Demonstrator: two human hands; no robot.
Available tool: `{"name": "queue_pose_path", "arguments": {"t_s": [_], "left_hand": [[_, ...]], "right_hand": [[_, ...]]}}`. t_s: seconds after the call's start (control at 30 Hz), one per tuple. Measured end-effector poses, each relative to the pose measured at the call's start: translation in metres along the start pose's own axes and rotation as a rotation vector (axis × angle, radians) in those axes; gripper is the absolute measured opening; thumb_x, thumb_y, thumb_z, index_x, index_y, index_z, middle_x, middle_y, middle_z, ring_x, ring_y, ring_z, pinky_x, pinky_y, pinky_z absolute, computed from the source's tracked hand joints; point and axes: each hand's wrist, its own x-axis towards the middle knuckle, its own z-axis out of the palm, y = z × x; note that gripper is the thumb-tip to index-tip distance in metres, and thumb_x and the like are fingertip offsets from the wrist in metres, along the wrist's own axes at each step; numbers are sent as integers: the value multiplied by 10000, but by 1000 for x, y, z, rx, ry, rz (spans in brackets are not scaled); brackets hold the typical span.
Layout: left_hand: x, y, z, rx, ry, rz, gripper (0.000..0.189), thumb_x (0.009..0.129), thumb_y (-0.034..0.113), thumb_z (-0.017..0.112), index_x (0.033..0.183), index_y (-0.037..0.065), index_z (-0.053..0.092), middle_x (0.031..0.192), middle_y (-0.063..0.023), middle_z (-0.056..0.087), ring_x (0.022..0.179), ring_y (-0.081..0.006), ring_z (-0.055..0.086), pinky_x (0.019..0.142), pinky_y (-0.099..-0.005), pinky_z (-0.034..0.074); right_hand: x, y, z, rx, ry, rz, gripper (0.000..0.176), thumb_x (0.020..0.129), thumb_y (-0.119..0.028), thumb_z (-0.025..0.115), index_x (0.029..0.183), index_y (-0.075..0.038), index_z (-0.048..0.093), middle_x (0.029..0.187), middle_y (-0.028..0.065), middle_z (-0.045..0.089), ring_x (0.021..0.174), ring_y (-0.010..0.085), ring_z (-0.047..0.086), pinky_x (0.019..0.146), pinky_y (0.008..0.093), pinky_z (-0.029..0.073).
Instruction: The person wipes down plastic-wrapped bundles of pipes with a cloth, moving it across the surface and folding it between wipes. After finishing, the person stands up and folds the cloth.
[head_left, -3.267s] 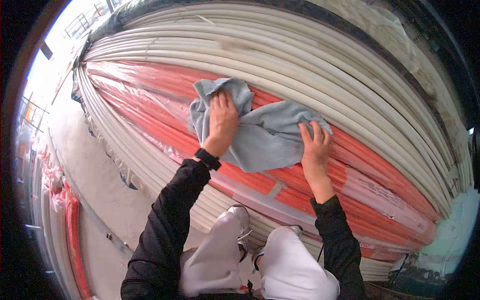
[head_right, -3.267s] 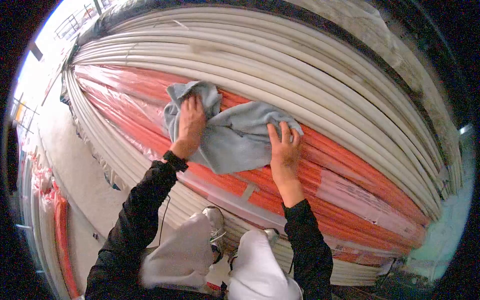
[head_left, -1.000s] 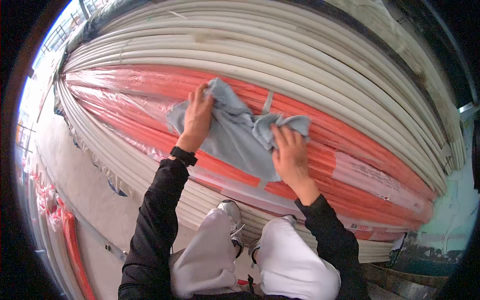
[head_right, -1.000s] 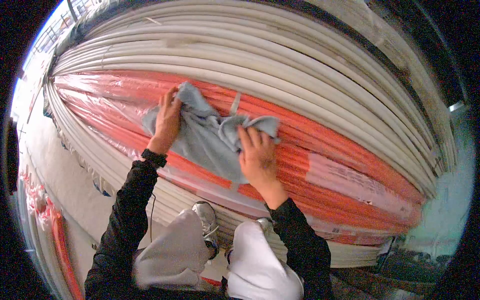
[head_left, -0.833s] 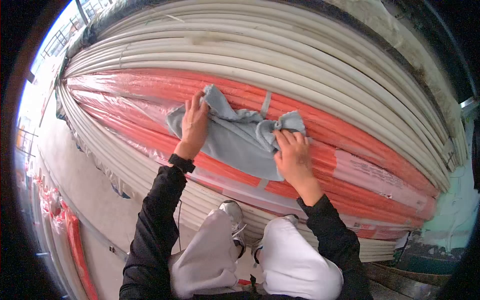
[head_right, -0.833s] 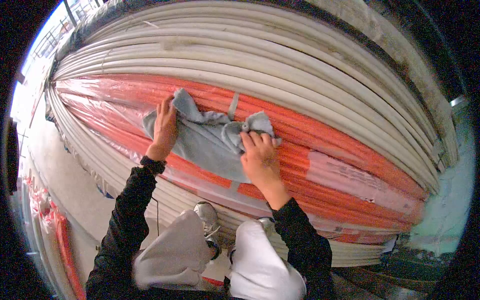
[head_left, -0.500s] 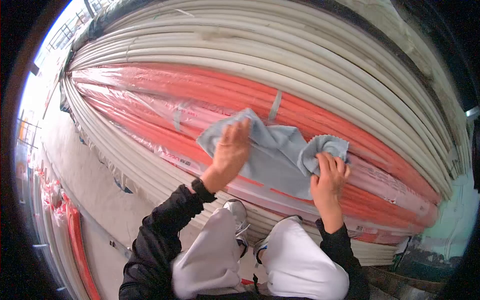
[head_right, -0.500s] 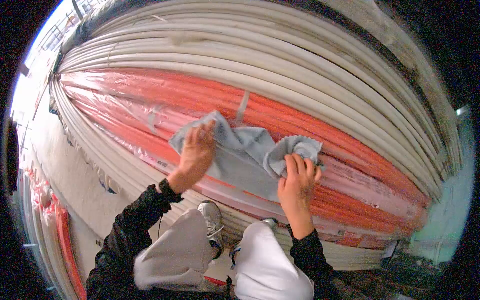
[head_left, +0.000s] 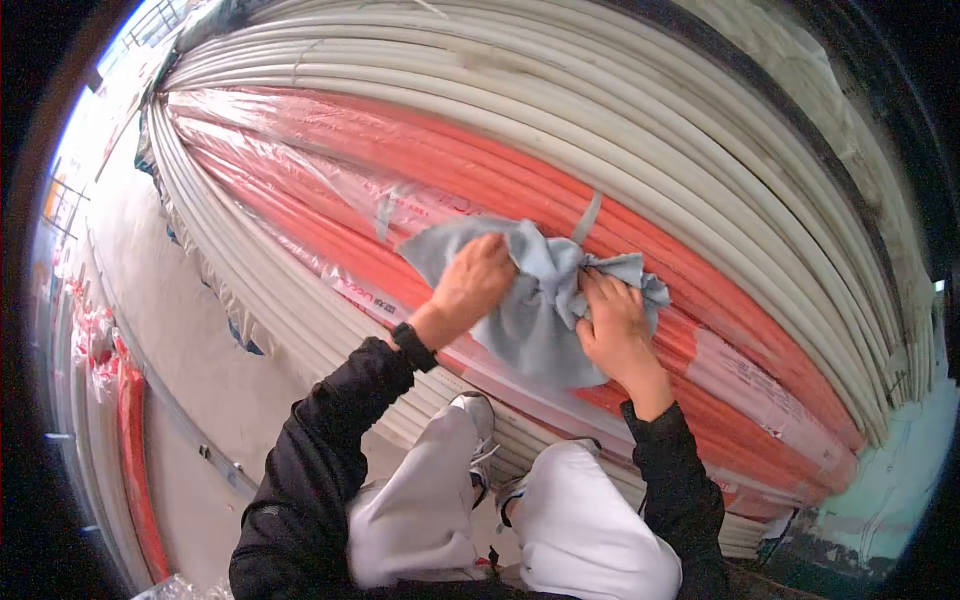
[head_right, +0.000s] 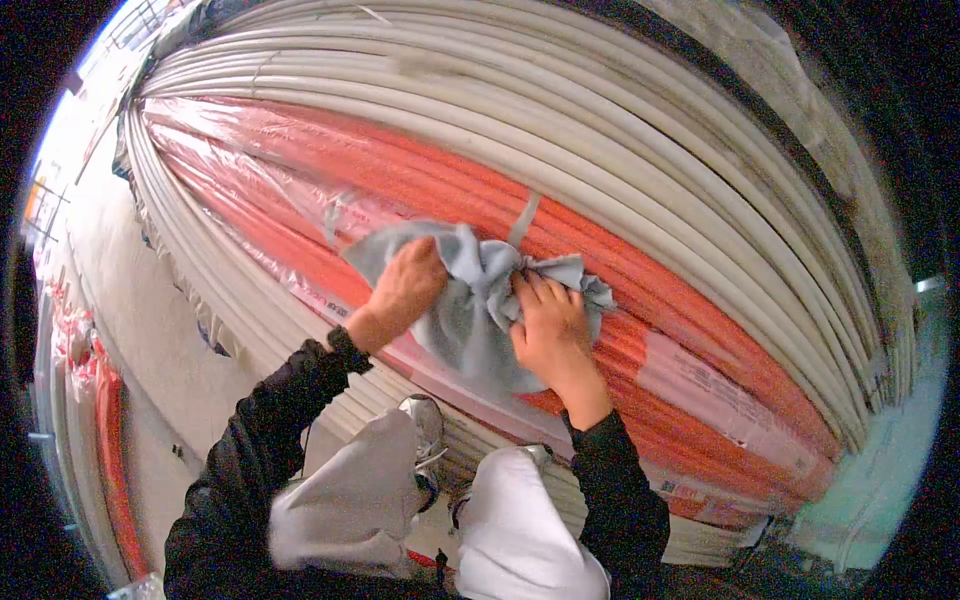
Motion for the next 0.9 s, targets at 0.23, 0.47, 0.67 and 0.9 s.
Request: {"name": "queue_pose_path", "arguments": {"t_s": [0.23,0.47,0.67,0.9], "left_hand": [[-18,-59,-3,46,61,-212,176,771,137,615,938,86,633,986,-62,549,998,-254,532,898,-377,476],[-36,-60,-10,-44,42,-310,280,771,61,593,1043,32,654,1243,-111,564,1106,-283,533,971,-391,475],[-79,-122,9,273,-59,-497,527,798,-6,552,1324,-14,584,1387,-158,515,1204,-337,505,1037,-417,451],[-69,-106,-5,-166,204,-764,875,653,-142,612,1484,34,405,1378,-237,425,1255,-424,449,1071,-481,411]], "right_hand": [[-9,-11,13,-24,92,1,552,816,-71,616,1364,-39,552,1385,165,557,1280,325,503,1068,512,364],[-40,-18,13,-12,72,1,491,839,-29,547,1325,-58,612,1480,126,512,1378,330,443,1154,513,297],[-32,-40,23,-151,-31,-28,542,874,-52,524,1413,-69,568,1577,126,404,1473,392,323,1178,539,256],[39,-39,46,-162,50,-179,602,899,-96,542,1494,-173,493,1555,152,421,1342,393,460,1125,528,342]]}}
